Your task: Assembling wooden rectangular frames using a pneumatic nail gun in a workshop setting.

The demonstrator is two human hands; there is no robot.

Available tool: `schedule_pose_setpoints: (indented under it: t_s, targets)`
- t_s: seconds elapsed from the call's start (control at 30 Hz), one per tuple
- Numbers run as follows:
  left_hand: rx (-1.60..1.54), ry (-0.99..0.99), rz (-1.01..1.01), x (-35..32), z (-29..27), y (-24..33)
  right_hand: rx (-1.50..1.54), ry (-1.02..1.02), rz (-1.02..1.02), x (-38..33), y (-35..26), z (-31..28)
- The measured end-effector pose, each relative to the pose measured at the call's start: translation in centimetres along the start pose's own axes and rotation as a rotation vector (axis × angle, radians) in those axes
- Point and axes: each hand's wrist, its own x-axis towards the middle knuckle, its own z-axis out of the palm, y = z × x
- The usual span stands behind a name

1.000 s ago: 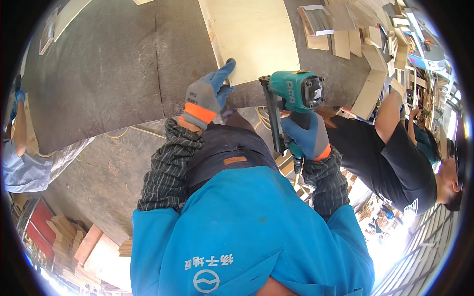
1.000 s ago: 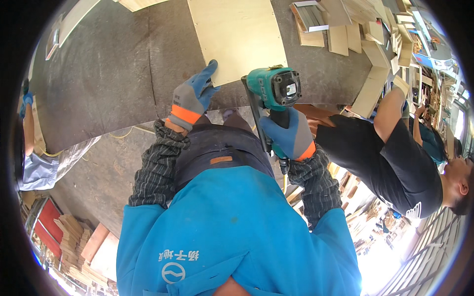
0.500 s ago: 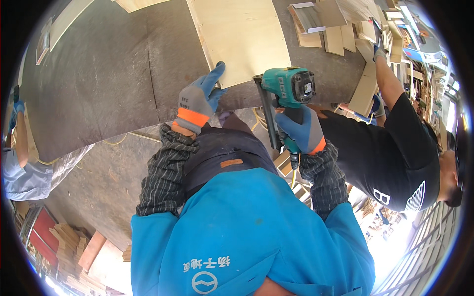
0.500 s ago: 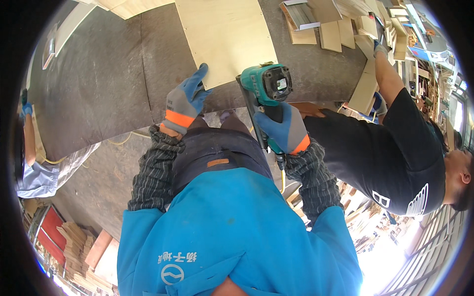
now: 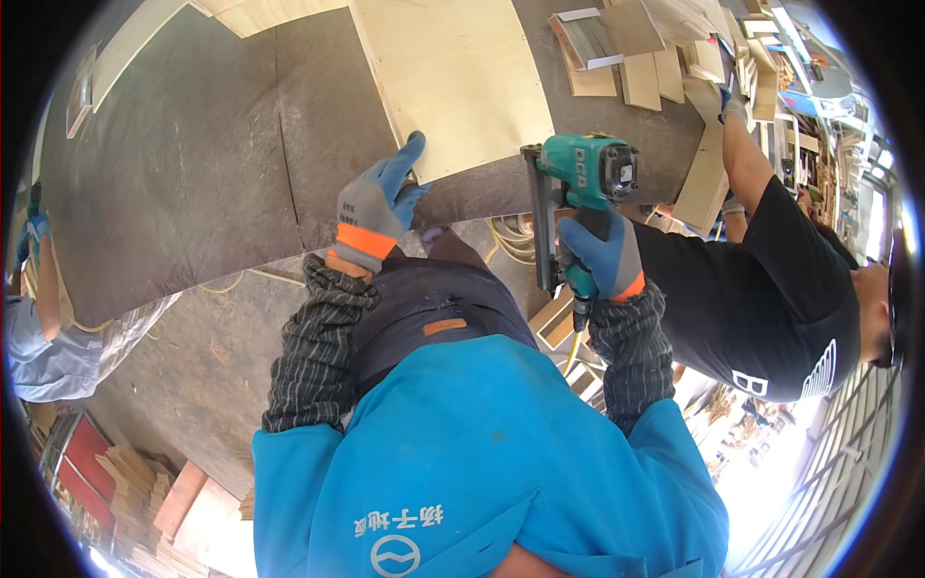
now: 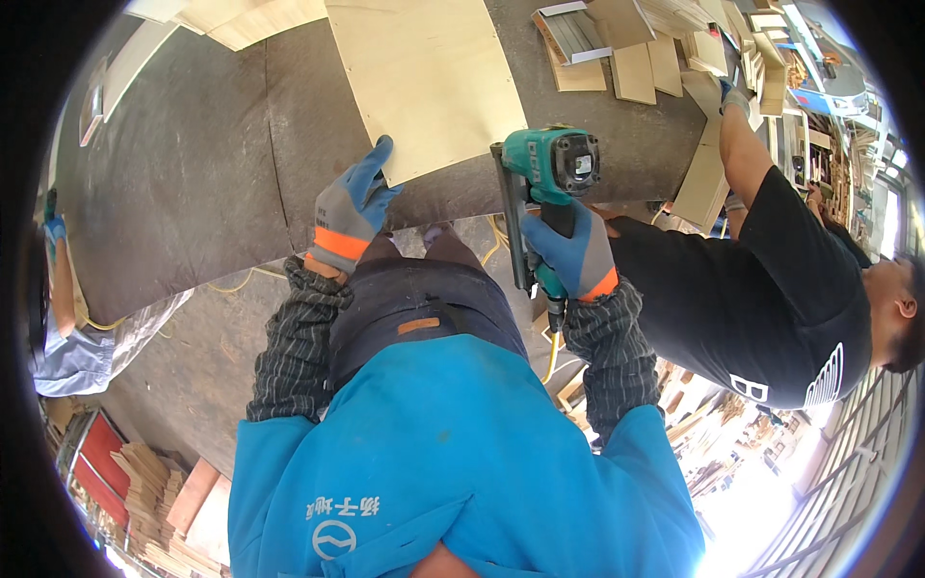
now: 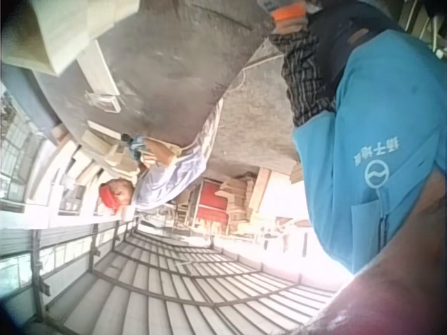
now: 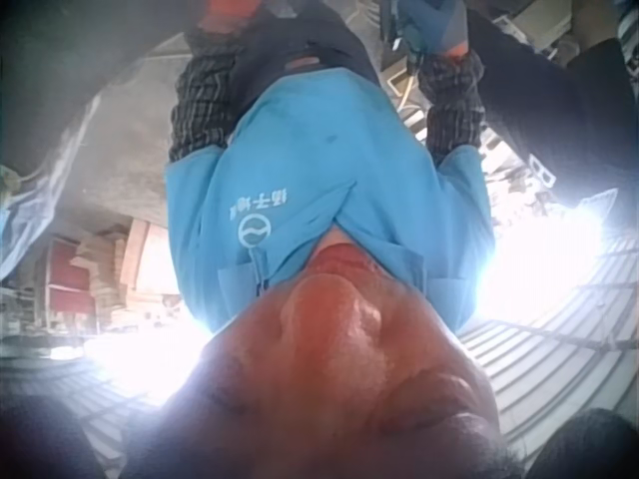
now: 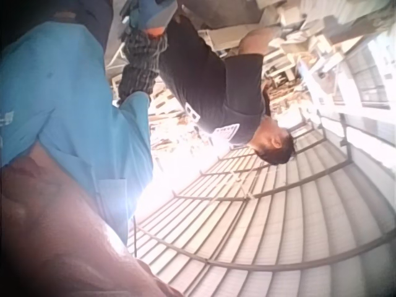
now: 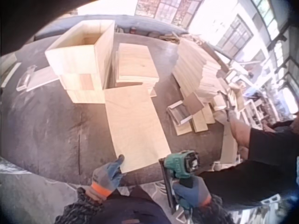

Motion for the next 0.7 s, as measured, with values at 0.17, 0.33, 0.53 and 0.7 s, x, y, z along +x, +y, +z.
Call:
schedule_pose_setpoints:
  t_s: [0.17,0.33,0.53,0.7]
  targets:
    - [-0.014,0.023,0.005,-0.1,0.2,0.0,0.025,-0.025,-0.041,0.5,0.5,0.2]
    - [-0.052,0.028,-0.052,-0.1,0.1,-0.3,-0.005,0.037,-0.069,0.2,-0.5,-0.3]
    - [0.031,0.064,-0.018,-0.1,0.0,0.7,-0.013,0.158,-0.188,1.7,1.0,-5.9]
    - [-0.491,-0.041,-0.384,-1.9,-1.1,2.2,-1.053,0.484,-0.182,13.6,5.8,-10.3]
